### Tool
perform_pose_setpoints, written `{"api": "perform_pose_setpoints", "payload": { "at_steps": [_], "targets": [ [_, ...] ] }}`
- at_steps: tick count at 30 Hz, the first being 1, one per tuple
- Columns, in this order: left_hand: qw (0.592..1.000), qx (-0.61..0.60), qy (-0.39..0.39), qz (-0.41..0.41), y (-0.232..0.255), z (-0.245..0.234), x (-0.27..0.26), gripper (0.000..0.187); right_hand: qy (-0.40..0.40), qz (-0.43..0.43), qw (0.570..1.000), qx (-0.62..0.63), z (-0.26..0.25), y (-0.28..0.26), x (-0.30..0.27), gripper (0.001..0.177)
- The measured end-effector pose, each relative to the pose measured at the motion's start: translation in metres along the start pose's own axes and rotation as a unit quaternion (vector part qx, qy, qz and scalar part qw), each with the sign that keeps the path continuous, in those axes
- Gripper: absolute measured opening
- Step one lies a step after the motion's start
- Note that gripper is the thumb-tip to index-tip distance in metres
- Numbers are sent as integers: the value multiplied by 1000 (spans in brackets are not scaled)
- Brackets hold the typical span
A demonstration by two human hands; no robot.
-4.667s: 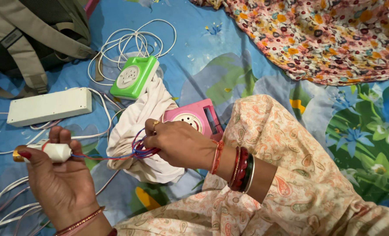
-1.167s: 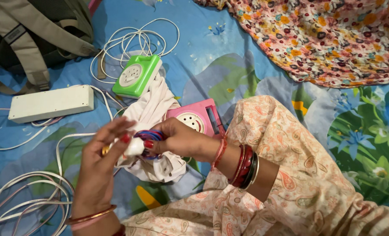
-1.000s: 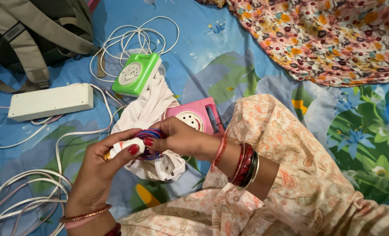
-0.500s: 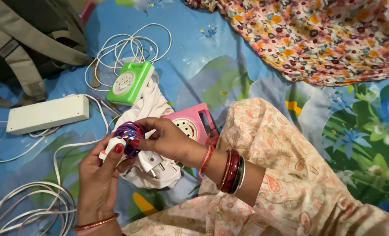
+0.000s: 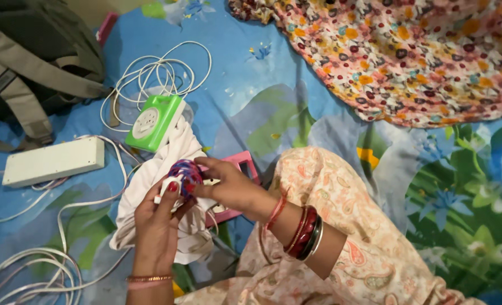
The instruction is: The person untangles and coils red and blue electrical cords around a white plug adapter. They then place the coiled cord and plug on the bed next to other power strips and adapters.
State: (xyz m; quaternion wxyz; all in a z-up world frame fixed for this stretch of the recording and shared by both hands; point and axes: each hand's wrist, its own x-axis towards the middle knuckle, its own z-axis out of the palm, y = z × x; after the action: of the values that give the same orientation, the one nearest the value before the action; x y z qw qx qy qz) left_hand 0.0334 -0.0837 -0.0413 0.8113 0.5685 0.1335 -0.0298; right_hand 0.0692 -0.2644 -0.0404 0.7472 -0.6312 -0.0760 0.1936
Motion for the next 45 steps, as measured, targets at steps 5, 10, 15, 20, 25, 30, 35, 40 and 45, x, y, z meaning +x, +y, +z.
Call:
{"api": "perform_pose_setpoints", "payload": {
  "at_steps": [5,10,15,20,25,30,35,40,45],
  "targets": [
    [997,-69,-11,-14,-12,30,15,34,35,29,999,7,-35,-5,-4,68],
    [997,-70,5,-32,-25,64,52,27,103,12,995,17,-84,16,12,59],
    [998,-34,-21,-43,-50,101,104,23,233,-13,972,21,-139,59,31,51],
    [997,55,-10,-51,-105,143,174,26,300,4,952,54,-173,95,56,48],
    [997,74,2,-23,-150,169,225,27,392,-112,912,-44,-181,126,82,46],
    [990,138,19,18,-180,166,261,34,389,-102,896,-187,-171,139,92,43],
    [808,564,77,154,-175,151,250,47,378,-54,895,-231,-161,139,91,44],
    [796,567,110,183,-159,152,242,63,364,-14,898,-248,-151,109,79,52],
    [838,526,89,110,-149,139,241,70,306,-14,893,-329,-137,72,59,59]
  ]
}}
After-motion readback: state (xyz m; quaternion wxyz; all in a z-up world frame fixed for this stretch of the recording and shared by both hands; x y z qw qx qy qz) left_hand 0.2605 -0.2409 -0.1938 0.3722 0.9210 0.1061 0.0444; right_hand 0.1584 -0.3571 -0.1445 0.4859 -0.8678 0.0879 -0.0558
